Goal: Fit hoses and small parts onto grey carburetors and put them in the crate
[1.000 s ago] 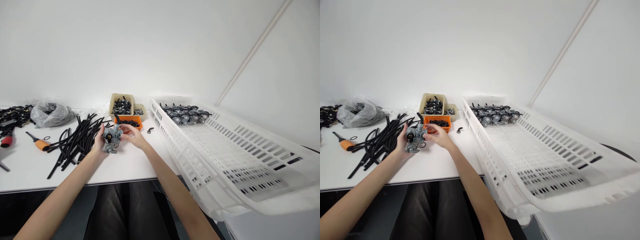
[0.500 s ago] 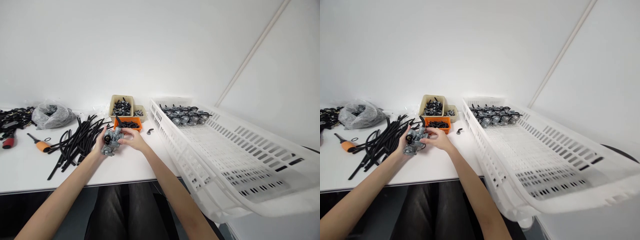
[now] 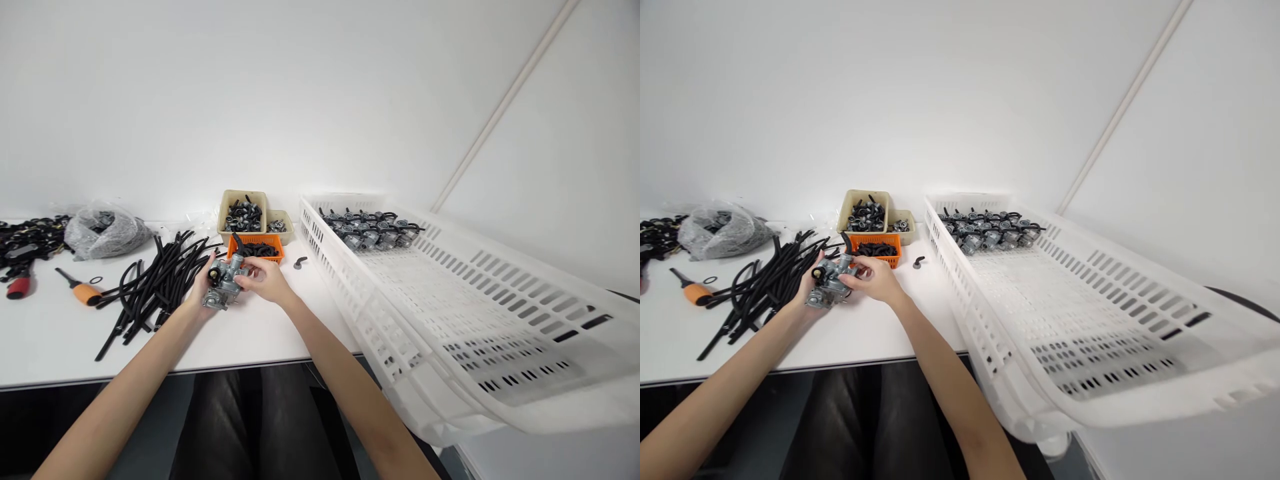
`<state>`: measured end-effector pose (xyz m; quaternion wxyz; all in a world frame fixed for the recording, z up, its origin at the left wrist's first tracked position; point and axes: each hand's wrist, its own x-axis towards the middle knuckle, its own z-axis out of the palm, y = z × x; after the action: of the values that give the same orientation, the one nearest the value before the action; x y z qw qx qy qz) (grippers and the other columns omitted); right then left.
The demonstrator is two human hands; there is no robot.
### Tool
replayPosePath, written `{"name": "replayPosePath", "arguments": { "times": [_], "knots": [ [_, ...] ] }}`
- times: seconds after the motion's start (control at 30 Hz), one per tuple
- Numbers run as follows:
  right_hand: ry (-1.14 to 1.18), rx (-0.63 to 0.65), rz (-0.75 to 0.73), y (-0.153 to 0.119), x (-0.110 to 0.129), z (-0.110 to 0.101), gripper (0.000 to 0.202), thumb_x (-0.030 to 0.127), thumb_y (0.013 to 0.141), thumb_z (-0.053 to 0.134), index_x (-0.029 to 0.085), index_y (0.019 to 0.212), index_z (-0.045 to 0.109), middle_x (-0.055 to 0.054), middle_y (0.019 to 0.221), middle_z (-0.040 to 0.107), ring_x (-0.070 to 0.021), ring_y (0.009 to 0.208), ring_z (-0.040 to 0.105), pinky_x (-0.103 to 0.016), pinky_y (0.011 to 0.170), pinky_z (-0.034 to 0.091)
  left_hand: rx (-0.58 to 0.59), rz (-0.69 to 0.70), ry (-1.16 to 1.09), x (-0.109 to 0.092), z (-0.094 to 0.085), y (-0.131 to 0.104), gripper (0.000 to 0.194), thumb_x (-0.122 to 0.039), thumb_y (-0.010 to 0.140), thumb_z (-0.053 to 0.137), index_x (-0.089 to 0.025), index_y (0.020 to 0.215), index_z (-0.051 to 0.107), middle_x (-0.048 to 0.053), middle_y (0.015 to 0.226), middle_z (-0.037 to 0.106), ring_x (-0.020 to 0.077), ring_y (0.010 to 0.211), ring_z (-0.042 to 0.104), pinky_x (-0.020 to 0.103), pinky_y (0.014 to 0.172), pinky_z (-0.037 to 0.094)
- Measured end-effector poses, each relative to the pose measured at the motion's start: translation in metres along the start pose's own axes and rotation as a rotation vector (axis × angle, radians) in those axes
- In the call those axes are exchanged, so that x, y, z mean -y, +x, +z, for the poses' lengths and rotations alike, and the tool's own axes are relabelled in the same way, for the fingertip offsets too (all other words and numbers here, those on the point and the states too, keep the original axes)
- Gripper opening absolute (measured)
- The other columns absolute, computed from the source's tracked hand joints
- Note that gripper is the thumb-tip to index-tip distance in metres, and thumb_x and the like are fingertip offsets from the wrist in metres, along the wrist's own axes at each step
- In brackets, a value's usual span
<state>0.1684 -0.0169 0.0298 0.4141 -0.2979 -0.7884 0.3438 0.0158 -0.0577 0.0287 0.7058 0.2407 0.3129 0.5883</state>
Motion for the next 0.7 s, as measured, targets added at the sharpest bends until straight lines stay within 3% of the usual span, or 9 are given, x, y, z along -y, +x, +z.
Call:
{"name": "replayPosePath", "arguments": {
  "times": [0.3, 0.47, 0.7],
  "knots": [
    [0.016, -0.142, 0.08, 0.002, 0.0, 0.002, 0.031, 0.045, 0.068, 0.068, 0.017, 0.082, 0.064, 0.001, 0.065, 0.056, -0.0098, 0.054, 0.047, -0.023, 0.05, 0.039, -0.001, -0.001, 0.011, 0.004, 0.005, 0.003, 0.038, -0.044, 0.089, 0.047, -0.012, 0.098, 0.066, 0.01, 0.082, 0.072, 0.0209, 0.067, 0.069, 0.033, 0.06, 0.057],
    [-0.087, -0.196, 0.069, 0.003, 0.002, -0.004, 0.031, 0.047, 0.068, 0.067, 0.017, 0.076, 0.063, 0.003, 0.058, 0.051, -0.0097, 0.053, 0.044, -0.023, 0.05, 0.036, -0.04, 0.013, 0.043, 0.005, 0.002, 0.005, 0.04, -0.045, 0.092, 0.042, -0.013, 0.096, 0.066, 0.009, 0.079, 0.071, 0.0195, 0.065, 0.068, 0.03, 0.058, 0.055],
    [-0.189, -0.219, 0.081, 0.004, -0.003, -0.007, 0.036, 0.053, 0.067, 0.068, 0.018, 0.075, 0.064, 0.004, 0.055, 0.049, -0.0103, 0.053, 0.044, -0.023, 0.051, 0.035, -0.004, 0.026, 0.1, 0.005, -0.001, 0.007, 0.048, -0.056, 0.087, 0.046, -0.014, 0.102, 0.064, 0.009, 0.081, 0.071, 0.0192, 0.064, 0.067, 0.029, 0.055, 0.053]
  ]
}}
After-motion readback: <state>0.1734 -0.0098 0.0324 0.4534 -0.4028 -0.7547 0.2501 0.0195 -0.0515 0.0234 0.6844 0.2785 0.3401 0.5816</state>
